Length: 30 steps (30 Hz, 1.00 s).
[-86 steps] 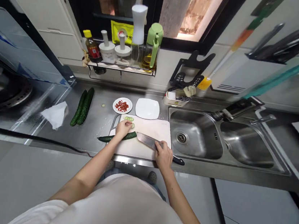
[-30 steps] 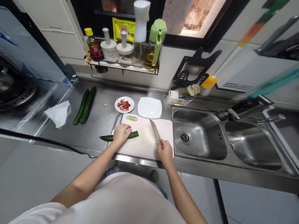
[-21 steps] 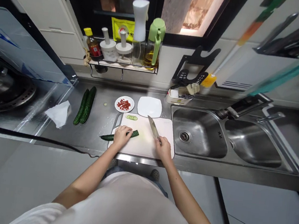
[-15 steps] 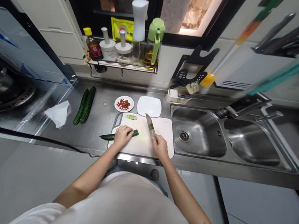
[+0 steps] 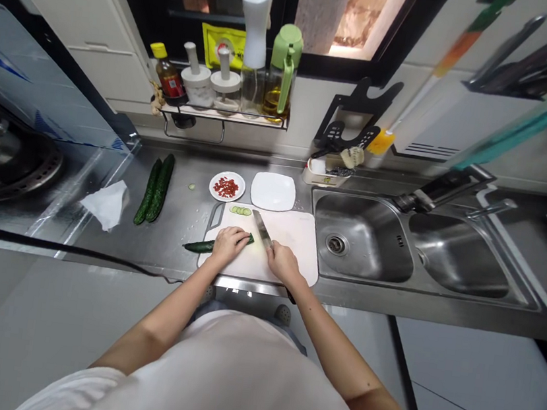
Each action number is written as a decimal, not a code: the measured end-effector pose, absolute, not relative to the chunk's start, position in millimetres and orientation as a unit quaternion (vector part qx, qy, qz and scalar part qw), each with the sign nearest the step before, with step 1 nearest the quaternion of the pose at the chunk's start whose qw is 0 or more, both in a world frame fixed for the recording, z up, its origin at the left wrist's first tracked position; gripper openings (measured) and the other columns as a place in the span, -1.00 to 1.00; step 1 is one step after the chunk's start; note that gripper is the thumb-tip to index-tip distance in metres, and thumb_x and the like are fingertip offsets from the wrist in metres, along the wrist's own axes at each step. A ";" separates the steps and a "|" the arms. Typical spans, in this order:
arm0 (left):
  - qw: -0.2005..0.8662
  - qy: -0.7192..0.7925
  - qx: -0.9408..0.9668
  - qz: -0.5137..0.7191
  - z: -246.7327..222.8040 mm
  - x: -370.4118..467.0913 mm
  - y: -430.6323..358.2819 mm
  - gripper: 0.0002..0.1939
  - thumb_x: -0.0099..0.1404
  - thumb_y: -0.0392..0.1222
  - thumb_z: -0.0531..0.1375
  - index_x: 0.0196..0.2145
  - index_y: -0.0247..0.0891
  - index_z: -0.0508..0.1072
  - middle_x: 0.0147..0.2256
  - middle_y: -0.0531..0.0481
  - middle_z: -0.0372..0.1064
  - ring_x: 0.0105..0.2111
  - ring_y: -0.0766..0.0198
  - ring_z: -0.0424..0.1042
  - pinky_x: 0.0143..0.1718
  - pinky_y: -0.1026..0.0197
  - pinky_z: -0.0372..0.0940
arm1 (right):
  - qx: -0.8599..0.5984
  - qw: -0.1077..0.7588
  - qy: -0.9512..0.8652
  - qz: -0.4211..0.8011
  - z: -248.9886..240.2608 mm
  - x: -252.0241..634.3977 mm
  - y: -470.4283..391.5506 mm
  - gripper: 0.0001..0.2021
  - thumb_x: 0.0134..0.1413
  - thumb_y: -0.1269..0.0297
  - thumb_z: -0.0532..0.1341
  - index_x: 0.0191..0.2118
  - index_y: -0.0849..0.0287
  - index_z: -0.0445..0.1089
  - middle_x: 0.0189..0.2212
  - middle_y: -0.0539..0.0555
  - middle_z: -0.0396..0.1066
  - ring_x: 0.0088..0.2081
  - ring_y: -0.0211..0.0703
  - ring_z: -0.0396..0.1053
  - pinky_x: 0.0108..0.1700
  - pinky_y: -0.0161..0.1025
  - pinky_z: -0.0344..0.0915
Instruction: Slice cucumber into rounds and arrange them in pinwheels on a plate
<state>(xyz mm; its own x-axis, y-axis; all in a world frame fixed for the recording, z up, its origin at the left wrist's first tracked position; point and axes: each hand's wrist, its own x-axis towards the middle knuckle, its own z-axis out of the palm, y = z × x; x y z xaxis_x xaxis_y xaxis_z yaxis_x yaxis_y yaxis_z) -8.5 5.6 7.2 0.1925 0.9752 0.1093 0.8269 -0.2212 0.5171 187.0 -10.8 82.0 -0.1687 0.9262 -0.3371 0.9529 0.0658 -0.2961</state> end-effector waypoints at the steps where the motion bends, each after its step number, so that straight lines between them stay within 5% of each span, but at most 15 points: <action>1: 0.172 0.596 0.755 0.211 5.5 -8.5 5.7 -0.75 0.36 -0.07 0.12 -0.13 -0.09 0.56 -0.15 -0.05 0.47 -0.11 0.19 0.38 -0.04 0.13 0.19 | 0.642 0.042 0.729 -0.233 83.4 185.1 -10.6 -0.73 0.33 0.26 -0.02 -0.05 0.21 0.36 -0.21 0.22 0.50 -0.20 -0.07 0.44 -0.29 -0.28 0.12; 30: 0.076 0.566 0.788 0.230 -13.6 -7.7 0.5 -0.74 0.39 -0.11 0.09 -0.10 -0.10 0.55 -0.21 -0.03 0.45 -0.22 0.26 0.35 -0.19 0.22 0.24 | 0.621 0.097 0.730 -0.268 80.6 166.2 -16.5 -0.75 0.30 0.39 -0.05 0.01 0.28 0.26 -0.18 0.30 0.46 -0.10 0.00 0.44 -0.16 -0.22 0.26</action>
<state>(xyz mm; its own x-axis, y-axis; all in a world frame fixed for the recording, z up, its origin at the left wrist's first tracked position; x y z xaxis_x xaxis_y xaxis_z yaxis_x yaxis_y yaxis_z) -7.7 0.5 -13.6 0.2539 0.9269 0.2765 0.8567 -0.3482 0.3805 166.2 -16.5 80.6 -0.2093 0.8549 -0.4747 0.9592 0.0849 -0.2698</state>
